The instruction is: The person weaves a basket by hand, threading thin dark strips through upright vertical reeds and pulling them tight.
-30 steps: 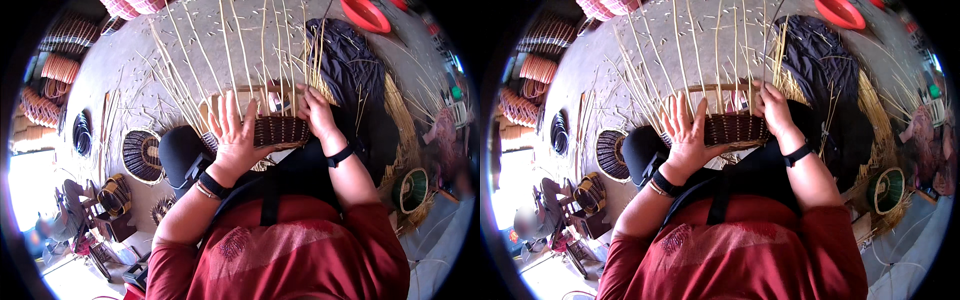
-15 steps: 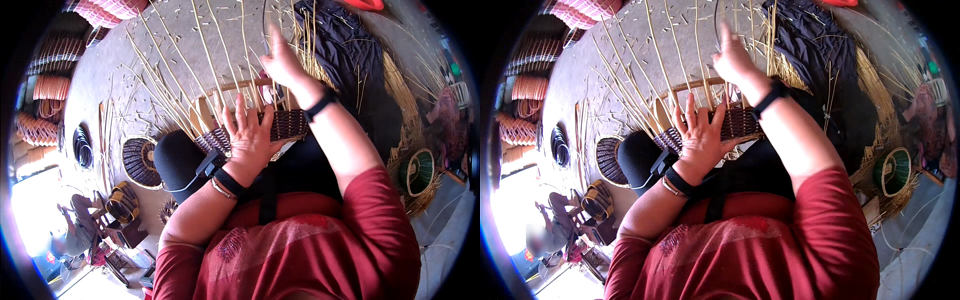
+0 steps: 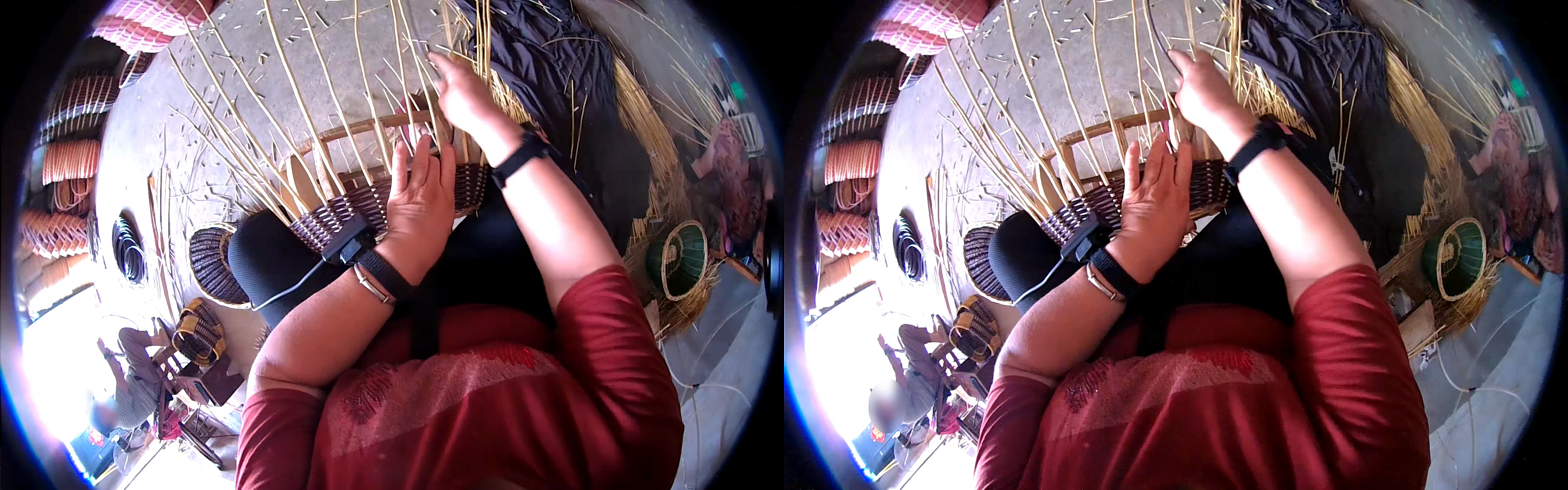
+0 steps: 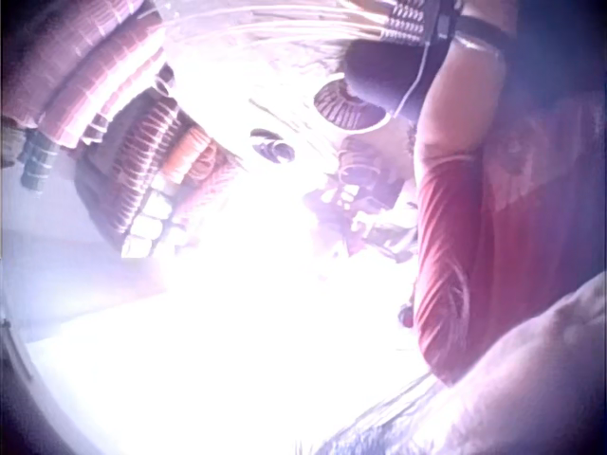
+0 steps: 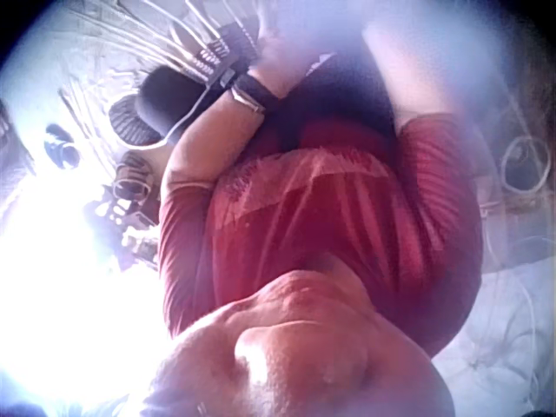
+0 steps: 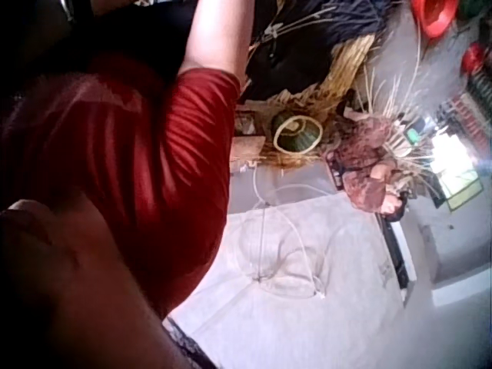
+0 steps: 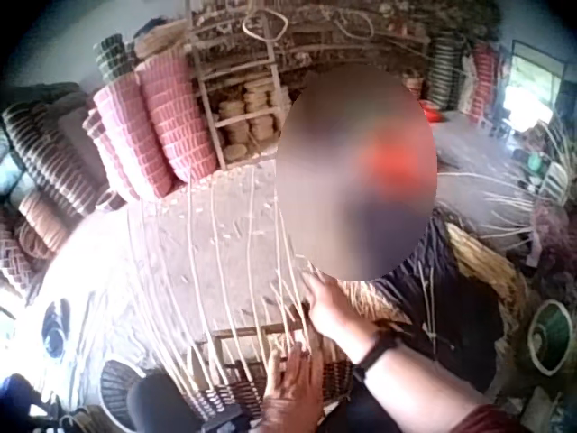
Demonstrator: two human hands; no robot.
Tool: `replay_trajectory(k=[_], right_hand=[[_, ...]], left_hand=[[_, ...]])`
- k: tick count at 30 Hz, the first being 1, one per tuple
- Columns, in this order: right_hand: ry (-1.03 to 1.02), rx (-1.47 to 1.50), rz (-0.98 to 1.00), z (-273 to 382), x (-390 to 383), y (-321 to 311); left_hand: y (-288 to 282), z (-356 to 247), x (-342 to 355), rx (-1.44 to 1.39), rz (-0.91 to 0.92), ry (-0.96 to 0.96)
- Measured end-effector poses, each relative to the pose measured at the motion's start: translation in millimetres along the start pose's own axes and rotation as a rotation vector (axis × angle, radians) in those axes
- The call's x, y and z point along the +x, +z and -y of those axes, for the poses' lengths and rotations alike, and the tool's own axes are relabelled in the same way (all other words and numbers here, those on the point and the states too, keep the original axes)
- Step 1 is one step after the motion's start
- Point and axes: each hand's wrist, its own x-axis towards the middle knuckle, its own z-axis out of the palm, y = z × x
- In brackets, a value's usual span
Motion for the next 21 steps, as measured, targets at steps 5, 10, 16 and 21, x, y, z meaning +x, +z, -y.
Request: replay_trajectory(k=[5,10,16,21], right_hand=[[0.183,0.253,-0.124,-9.9,-24.3,-20.7],[0.700,1.326,-0.274,2.1,-94.9,-86.1],[-0.083,1.486,-0.107,78.6,-82.3,-133.3],[0.134,1.541,0.082,129.1,-86.6,-140.4]], left_hand=[[22.5,0.5,6.9,-0.018,-0.213,0.009],[24.5,14.0,-6.3,-0.113,-0.216,0.066],[-23.5,68.3,-49.7,-0.404,-0.400,0.023],[0.9,106.6,-100.6,-0.864,-0.634,-0.048]])
